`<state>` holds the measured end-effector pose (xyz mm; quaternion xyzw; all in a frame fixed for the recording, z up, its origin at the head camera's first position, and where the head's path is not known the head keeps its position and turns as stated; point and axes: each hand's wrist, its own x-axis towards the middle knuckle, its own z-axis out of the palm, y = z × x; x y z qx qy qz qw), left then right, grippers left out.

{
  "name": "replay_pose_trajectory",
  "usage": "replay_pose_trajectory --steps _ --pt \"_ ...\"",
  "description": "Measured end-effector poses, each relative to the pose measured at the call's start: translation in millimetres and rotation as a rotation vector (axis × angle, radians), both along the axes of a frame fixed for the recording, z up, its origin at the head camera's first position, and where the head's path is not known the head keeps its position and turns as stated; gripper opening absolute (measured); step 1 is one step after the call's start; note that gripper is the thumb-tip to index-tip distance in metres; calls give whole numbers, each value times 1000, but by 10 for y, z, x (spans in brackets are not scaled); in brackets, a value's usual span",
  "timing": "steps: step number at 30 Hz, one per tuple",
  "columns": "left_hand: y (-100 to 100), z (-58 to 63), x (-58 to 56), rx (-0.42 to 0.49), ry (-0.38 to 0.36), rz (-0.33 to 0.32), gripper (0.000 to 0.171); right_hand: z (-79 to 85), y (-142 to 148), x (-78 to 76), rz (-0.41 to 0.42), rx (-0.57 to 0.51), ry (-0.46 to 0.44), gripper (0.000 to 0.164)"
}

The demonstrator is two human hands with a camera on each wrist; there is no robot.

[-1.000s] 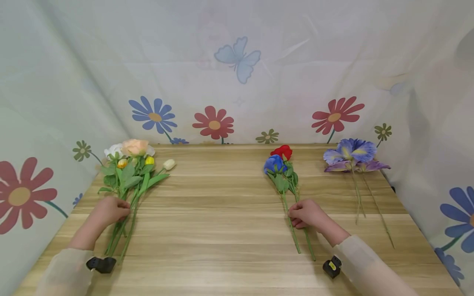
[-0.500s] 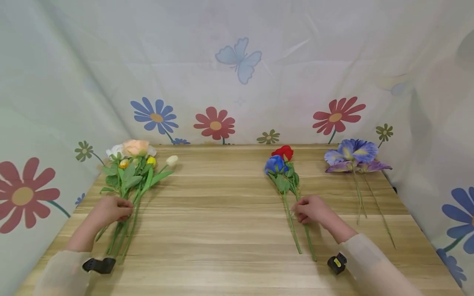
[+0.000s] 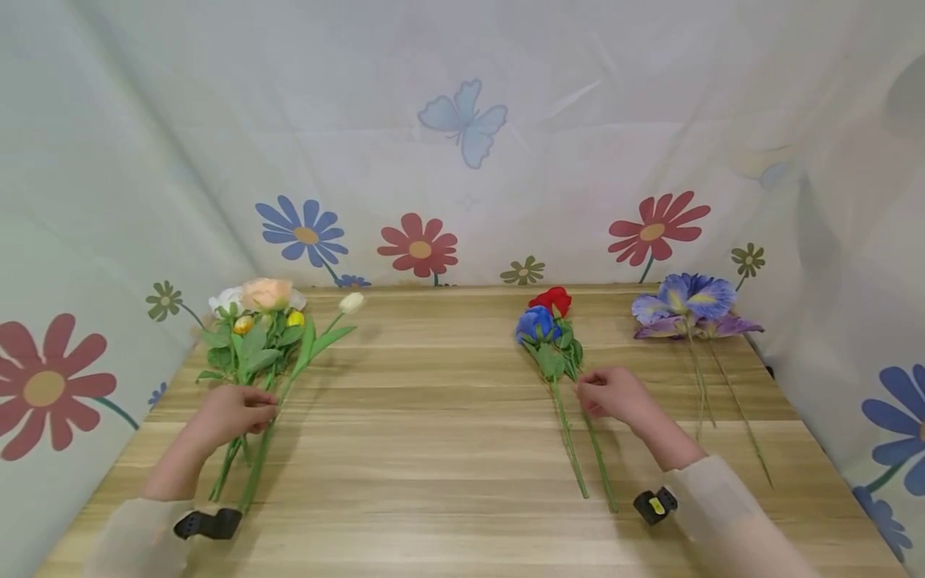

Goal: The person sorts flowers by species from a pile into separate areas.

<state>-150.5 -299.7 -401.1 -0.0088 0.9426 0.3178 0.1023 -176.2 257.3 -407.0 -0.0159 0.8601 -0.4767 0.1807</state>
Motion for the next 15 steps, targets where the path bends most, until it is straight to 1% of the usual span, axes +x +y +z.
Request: replay_pose_trajectory --steps 4,8,15 --pt "125 30 -4 23 17 -16 37 48 -91 9 4 -4 38 43" --pt "256 58 -40 68 30 -21 35 83 -199 18 13 -20 73 41" --pt "506 72 -126 177 59 -15 35 135 -484 20 25 -78 119 39"
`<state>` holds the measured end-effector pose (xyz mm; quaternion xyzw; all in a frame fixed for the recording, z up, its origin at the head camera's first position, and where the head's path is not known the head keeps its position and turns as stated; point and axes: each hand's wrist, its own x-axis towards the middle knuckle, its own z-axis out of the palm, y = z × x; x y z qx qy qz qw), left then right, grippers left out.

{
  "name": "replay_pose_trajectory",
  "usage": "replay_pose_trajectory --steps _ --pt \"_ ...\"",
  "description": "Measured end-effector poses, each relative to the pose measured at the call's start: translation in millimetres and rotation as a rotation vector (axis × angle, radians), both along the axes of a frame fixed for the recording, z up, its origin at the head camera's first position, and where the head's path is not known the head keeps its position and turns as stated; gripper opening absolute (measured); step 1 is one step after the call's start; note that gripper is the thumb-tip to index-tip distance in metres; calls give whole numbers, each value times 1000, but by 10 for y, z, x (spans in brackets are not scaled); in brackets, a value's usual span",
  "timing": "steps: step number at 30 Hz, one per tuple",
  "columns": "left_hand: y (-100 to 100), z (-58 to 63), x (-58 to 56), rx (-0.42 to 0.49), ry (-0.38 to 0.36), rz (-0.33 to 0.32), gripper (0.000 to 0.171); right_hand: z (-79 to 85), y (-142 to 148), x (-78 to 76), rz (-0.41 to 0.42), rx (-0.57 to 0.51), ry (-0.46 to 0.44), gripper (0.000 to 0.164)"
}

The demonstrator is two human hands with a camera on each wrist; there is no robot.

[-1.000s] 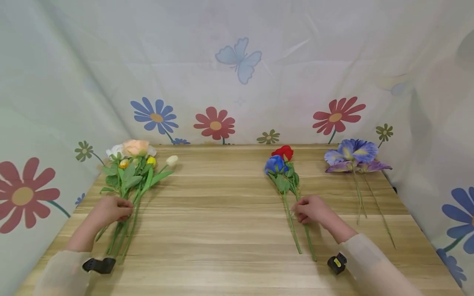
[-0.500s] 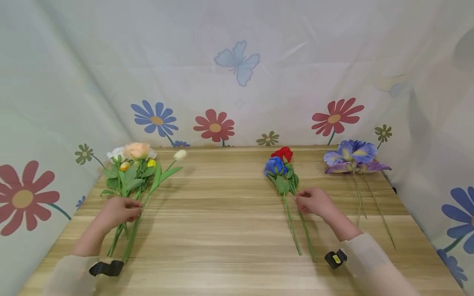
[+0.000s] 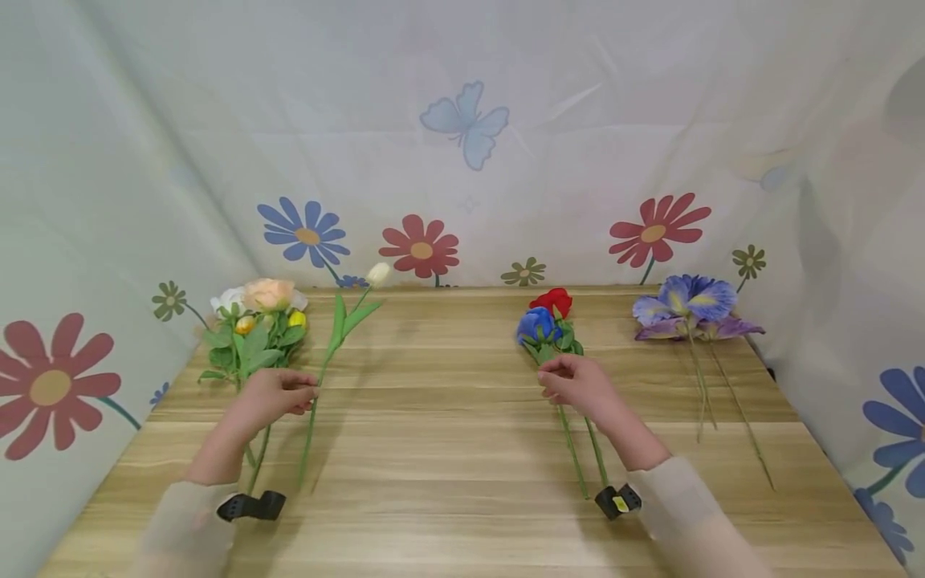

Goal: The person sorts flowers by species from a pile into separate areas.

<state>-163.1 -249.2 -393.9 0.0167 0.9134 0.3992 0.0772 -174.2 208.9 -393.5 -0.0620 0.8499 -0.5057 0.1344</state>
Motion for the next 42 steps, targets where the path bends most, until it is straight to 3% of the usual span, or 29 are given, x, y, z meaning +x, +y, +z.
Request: replay_pose_trajectory --steps 7,16,28,42 --pt "303 12 -100 72 9 -21 36 -33 -303 -29 28 -90 23 36" --pt "635 -20 -195 159 -21 -1 37 -125 -651 -87 49 -170 33 31" --pt "930 -79 -246 292 10 -8 30 -216 -1008 -148 78 -209 19 30" --pt "1214 -67 -254 342 22 -29 30 -234 -1419 -111 155 -266 -14 30"
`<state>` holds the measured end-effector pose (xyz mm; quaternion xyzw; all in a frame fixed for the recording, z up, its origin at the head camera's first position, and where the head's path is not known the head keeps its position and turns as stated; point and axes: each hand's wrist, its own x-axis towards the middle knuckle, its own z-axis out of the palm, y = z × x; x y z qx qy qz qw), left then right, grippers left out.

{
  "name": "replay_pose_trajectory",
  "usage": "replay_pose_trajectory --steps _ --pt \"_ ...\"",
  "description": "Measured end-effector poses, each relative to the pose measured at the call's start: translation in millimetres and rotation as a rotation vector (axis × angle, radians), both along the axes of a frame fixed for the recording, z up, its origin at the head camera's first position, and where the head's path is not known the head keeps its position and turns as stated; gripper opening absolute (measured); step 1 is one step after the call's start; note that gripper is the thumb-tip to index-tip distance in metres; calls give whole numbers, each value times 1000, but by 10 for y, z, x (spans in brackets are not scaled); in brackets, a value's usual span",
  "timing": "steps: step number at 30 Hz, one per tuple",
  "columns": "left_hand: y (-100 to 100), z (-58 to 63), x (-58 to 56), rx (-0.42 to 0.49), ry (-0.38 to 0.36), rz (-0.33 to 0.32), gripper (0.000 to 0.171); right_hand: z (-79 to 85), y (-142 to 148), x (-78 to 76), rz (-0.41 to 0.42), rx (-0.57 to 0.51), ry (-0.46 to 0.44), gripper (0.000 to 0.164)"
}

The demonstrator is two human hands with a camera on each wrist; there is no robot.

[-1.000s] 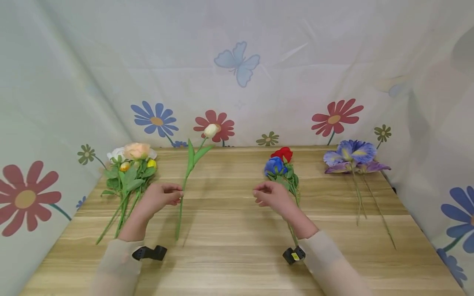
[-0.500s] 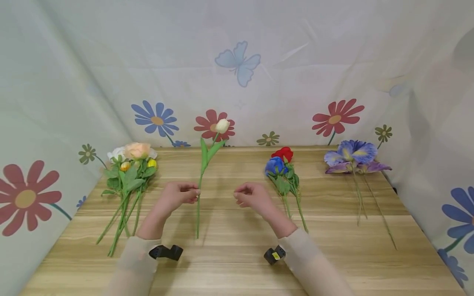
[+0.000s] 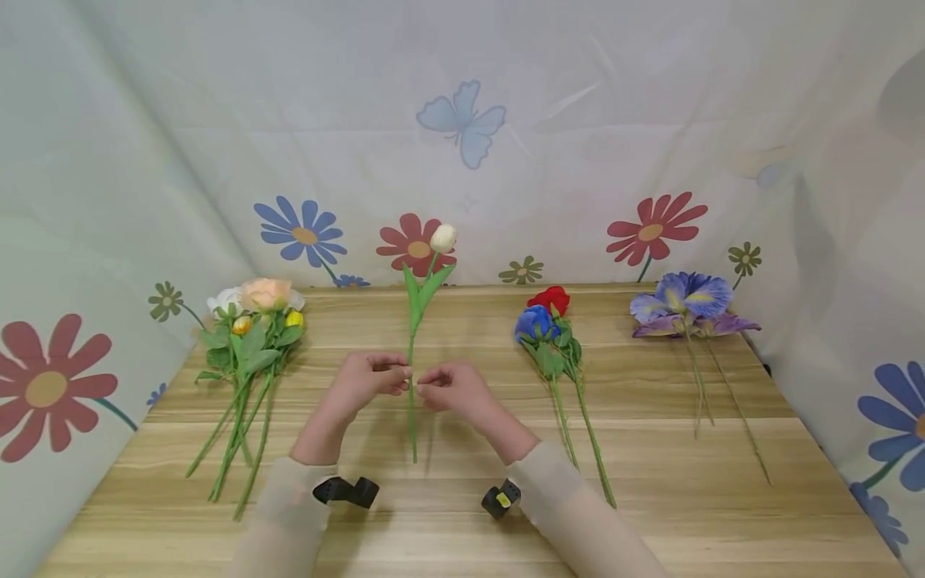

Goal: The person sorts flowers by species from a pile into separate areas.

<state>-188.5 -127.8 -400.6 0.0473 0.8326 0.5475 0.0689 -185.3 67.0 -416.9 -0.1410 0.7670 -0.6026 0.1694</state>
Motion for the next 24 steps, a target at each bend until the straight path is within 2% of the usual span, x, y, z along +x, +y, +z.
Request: replay_pose_trajectory --steps 17,21,24 --pt "26 -26 7 41 -7 13 27 -19 -131 -32 -6 17 -17 24" --pt "9 -58 3 39 -7 8 29 -23 -140 -47 11 30 -9 23" --pt "-27 -86 4 4 6 -17 31 -27 -149 -56 31 53 0 23"
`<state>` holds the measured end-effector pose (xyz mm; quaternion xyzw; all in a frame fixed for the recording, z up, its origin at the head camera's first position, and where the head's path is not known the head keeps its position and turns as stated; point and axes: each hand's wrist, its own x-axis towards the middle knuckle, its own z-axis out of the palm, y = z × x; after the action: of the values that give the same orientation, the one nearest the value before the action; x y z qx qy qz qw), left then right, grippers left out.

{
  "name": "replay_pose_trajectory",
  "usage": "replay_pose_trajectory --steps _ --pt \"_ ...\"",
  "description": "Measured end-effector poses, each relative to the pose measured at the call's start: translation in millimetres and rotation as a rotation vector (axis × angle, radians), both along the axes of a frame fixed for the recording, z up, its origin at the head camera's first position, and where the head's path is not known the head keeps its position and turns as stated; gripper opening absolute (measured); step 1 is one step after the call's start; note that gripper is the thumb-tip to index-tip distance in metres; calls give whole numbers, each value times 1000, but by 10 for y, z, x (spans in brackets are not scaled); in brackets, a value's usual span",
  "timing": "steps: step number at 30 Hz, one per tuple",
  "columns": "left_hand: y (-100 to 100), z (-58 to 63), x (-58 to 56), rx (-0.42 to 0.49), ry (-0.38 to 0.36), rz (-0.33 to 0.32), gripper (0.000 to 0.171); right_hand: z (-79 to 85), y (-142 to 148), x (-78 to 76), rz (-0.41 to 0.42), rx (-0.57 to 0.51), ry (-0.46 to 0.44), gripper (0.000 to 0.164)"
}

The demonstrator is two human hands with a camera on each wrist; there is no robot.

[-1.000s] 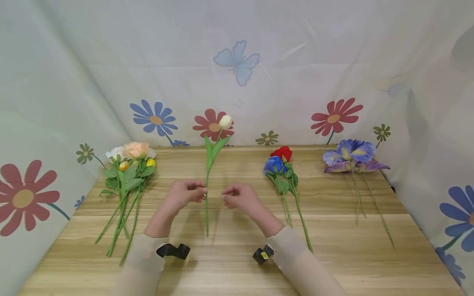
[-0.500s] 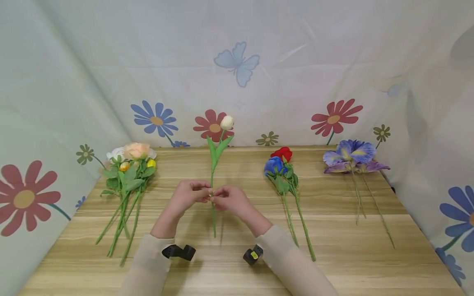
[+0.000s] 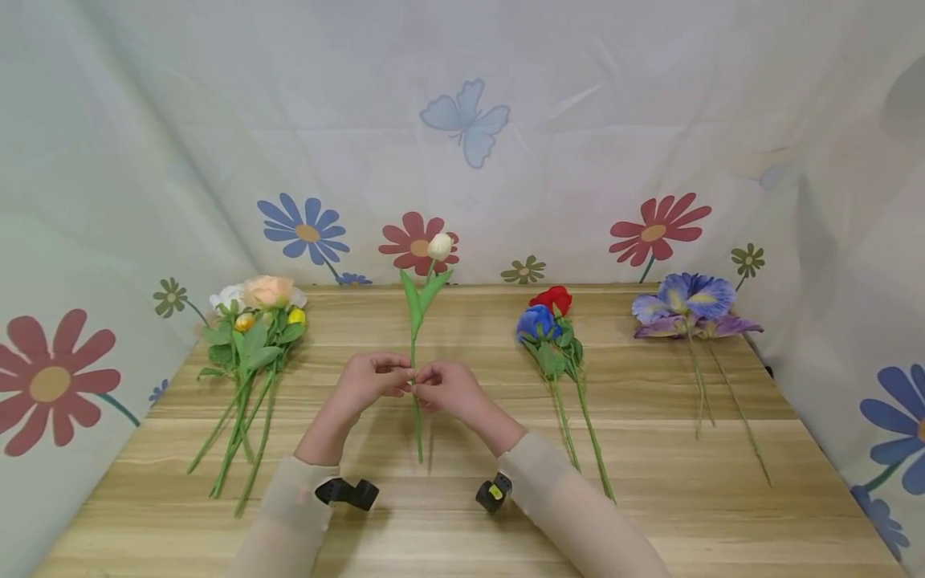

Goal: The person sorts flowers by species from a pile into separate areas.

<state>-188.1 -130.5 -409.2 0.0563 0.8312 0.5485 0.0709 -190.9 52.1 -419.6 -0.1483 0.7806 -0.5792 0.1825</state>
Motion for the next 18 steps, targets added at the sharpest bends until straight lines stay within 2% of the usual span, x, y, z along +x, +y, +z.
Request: replay_pose_trajectory --steps 5,11,18 --pt "-163 -18 9 -128 9 -23 34 -49 -16 -4 41 34 -12 23" --pt "-536 39 57 -243 -11 22 38 -129 -44 34 43 80 -59 17" --pt "-952 108 185 -333 5 58 38 -246 -96 46 35 67 -141 16"
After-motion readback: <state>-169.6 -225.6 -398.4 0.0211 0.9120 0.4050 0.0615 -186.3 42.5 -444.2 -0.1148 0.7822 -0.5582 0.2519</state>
